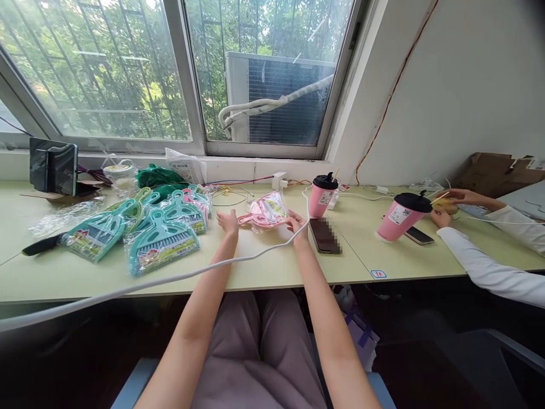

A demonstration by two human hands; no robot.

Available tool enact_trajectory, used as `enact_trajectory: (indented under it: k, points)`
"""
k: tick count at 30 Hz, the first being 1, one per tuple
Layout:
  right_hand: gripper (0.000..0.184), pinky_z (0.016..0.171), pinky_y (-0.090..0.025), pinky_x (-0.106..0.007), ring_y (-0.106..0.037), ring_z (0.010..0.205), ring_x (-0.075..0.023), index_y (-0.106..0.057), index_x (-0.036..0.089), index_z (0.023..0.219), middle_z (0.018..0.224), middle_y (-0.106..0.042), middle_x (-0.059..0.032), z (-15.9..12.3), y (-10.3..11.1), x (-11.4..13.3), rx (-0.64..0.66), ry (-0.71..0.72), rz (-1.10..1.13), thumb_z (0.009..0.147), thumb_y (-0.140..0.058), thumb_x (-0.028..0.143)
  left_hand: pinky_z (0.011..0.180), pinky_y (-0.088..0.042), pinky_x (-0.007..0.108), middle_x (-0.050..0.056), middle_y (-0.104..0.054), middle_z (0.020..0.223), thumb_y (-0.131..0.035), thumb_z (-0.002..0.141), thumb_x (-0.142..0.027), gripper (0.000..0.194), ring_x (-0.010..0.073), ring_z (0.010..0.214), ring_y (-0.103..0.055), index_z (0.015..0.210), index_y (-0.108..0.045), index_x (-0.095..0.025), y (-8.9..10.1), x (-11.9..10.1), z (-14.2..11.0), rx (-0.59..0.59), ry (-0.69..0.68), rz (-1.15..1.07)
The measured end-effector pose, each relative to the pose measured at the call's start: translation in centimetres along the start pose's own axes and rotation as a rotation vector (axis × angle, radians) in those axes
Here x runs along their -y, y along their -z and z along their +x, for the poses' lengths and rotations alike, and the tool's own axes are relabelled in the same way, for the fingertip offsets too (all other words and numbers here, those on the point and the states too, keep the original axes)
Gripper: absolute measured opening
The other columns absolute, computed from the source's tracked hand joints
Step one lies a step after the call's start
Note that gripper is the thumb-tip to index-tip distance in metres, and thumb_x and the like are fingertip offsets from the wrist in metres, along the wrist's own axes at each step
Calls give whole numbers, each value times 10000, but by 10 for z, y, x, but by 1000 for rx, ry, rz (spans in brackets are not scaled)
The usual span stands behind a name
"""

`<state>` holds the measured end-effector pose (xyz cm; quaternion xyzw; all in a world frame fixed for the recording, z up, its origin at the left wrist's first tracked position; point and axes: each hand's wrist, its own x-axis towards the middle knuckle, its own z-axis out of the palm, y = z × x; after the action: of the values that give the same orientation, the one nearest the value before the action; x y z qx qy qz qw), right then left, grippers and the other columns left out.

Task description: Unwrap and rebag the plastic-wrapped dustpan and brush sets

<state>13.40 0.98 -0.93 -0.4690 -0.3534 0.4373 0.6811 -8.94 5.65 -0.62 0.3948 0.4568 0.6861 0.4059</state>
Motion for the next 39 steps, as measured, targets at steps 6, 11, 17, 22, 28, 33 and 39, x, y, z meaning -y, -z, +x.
enact_trajectory:
  k: [6, 11, 17, 22, 28, 33, 39]
  points:
    - [373, 578, -413, -219, -515, 618, -98, -780, 205, 911, 781, -719, 2, -6, 1, 8, 246, -32, -110, 583, -610, 251, 1137, -312, 447, 153, -556, 1356, -719, 770, -330, 444, 318, 1348, -445, 1177, -589, -208, 8, -20, 1, 87, -171, 298]
    - [323, 572, -360, -234, -459, 589, -103, -783, 195, 807, 650, -662, 12, -4, 7, 9, 329, -76, -212, 566, -578, 262, 995, -466, 410, 121, -659, 1233, -786, 685, -477, 621, 316, 1165, -601, 1220, -633, -201, 23, -22, 5, 542, -64, 406]
    - [243, 573, -326, -245, -461, 620, -120, -748, 190, 666, 666, -674, -4, 1, 15, 5, 387, -63, -308, 557, -559, 295, 959, -496, 387, 138, -633, 1296, -755, 742, -487, 689, 287, 1155, -614, 1336, -564, -195, 33, -32, 6, 679, 12, 396]
    - [169, 580, -362, -252, -527, 652, -143, -674, 192, 569, 706, -698, -16, 7, 17, -4, 389, -59, -278, 573, -575, 329, 782, -533, 337, 89, -673, 1147, -791, 714, -338, 886, 218, 925, -673, 1486, -360, -282, 36, -34, 2, 823, 169, 335]
    - [231, 687, -505, -274, -647, 782, -172, -707, 208, 830, 860, -741, -22, 3, 13, -2, 397, -96, -182, 607, -685, 266, 716, -511, 278, 54, -655, 1039, -750, 697, -259, 745, 184, 866, -660, 1384, -461, -260, 33, -21, 5, 759, 173, 305]
    - [586, 733, -578, -326, -694, 831, -188, -613, 241, 1083, 1055, -723, -50, 0, 12, -2, 433, -140, -80, 538, -779, 103, 633, -489, 234, 31, -620, 1004, -714, 710, -277, 627, 152, 796, -639, 1297, -496, -261, 32, -20, 3, 621, 149, 299]
    - [532, 759, -592, -315, -695, 913, -190, -589, 228, 1008, 1084, -713, -57, 11, 16, -13, 303, -98, -7, 537, -765, 55, 548, -422, 198, -29, -564, 794, -667, 760, -303, 601, 87, 604, -522, 1339, -507, -276, 31, -25, -1, 760, 135, 262]
